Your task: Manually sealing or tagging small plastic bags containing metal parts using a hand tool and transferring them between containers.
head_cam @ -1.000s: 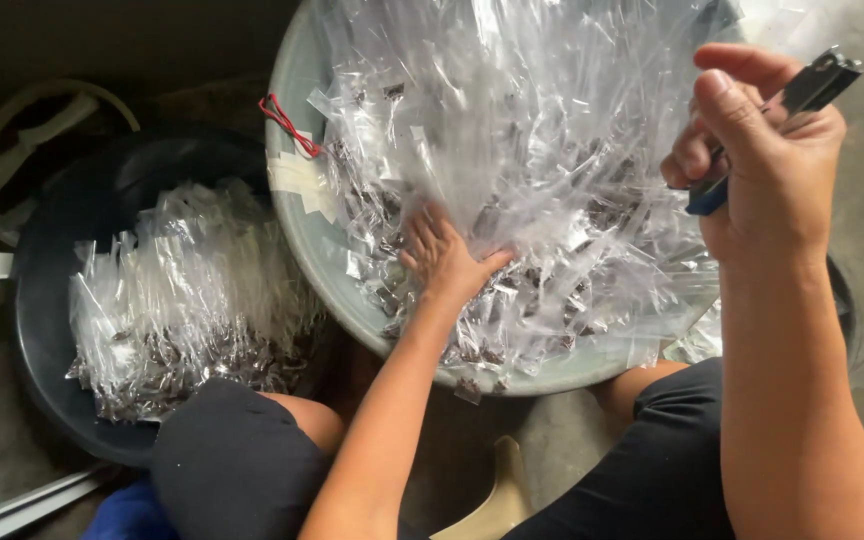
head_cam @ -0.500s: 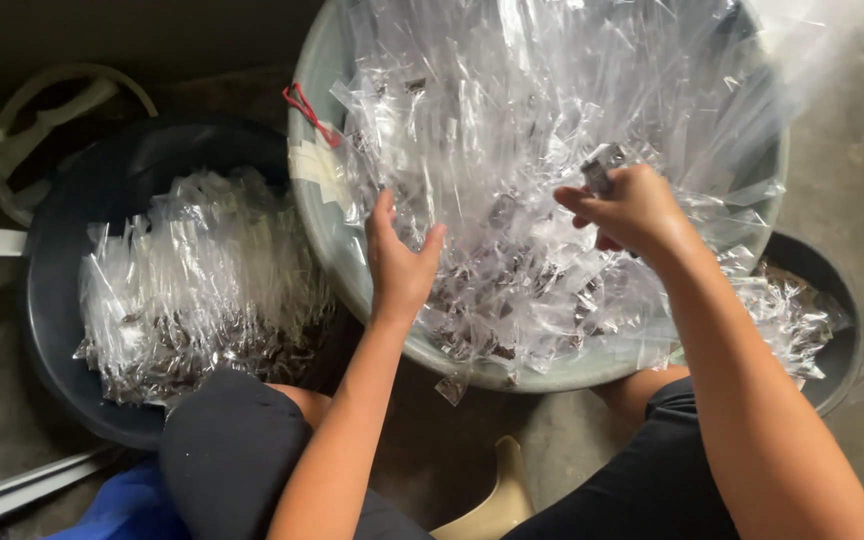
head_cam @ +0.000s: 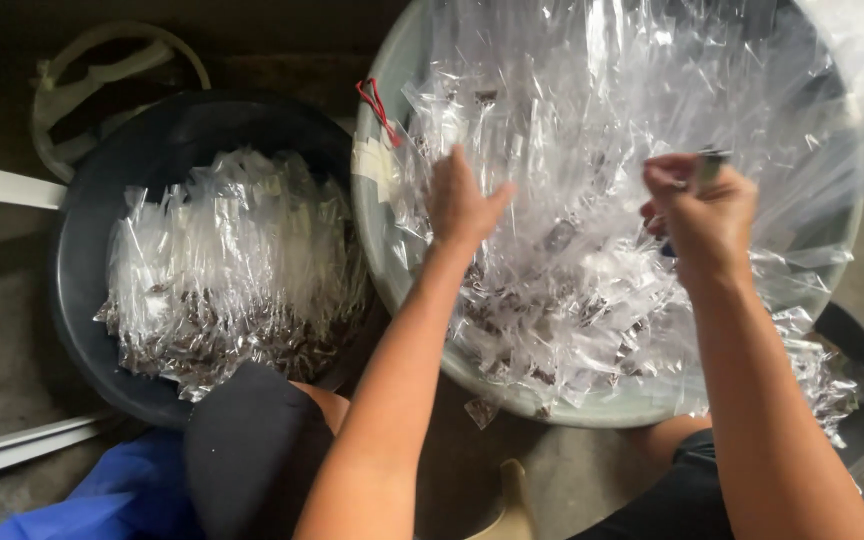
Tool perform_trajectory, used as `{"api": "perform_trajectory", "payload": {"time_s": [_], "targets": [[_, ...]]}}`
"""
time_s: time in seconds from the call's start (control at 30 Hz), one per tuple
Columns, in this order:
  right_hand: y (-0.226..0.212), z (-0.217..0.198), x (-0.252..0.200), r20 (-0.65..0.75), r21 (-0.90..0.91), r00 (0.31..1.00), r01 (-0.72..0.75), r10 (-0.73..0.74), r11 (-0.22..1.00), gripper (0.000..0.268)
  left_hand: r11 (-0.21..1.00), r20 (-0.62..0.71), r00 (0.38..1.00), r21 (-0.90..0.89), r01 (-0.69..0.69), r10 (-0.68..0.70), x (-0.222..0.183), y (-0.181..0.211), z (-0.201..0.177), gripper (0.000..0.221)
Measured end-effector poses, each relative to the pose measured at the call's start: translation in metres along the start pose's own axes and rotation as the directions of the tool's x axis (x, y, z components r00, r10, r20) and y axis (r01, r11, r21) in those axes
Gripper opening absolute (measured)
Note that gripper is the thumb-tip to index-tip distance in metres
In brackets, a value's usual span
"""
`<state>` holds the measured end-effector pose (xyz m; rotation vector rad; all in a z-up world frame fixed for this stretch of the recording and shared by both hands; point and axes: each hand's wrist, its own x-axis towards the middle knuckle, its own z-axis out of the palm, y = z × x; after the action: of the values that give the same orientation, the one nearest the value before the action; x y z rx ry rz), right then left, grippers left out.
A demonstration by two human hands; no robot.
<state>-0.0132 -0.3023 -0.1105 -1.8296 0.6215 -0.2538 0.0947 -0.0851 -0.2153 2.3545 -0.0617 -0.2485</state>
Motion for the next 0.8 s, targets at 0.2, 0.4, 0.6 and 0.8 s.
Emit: {"api": "perform_trajectory", "payload": {"time_s": [0.2,0.4,0.6,0.8], "targets": [[-0.059,-0.024,-0.034,-0.030,0.240,0.990,0.138,-0.135,0.961,0.008,0.990,-0.140,0.990,0.139,0.020,0.000,-0.006,-0.003,0.015,0.026],[-0.077,-0.037,-0.052,0.084,0.302,0.970,0.194,-0.229,0.933,0.009,0.542,-0.345,0.938,-0.783,-0.307,0.033,-0.012,0.047,-0.058,0.014],[-0.104,-0.029,-0.078,0.351,0.396,0.872,0.191,-0.341,0.898,0.035,0.125,-0.117,0.944,-0.979,-0.162,0.307,-0.070,0.090,-0.100,0.009],[-0.093,0.004,-0.074,0.372,0.519,0.926,-0.151,-0.063,0.841,0.031,0.341,0.061,0.901,-0.935,-0.099,0.429,-0.127,0.105,-0.113,0.007]]}}
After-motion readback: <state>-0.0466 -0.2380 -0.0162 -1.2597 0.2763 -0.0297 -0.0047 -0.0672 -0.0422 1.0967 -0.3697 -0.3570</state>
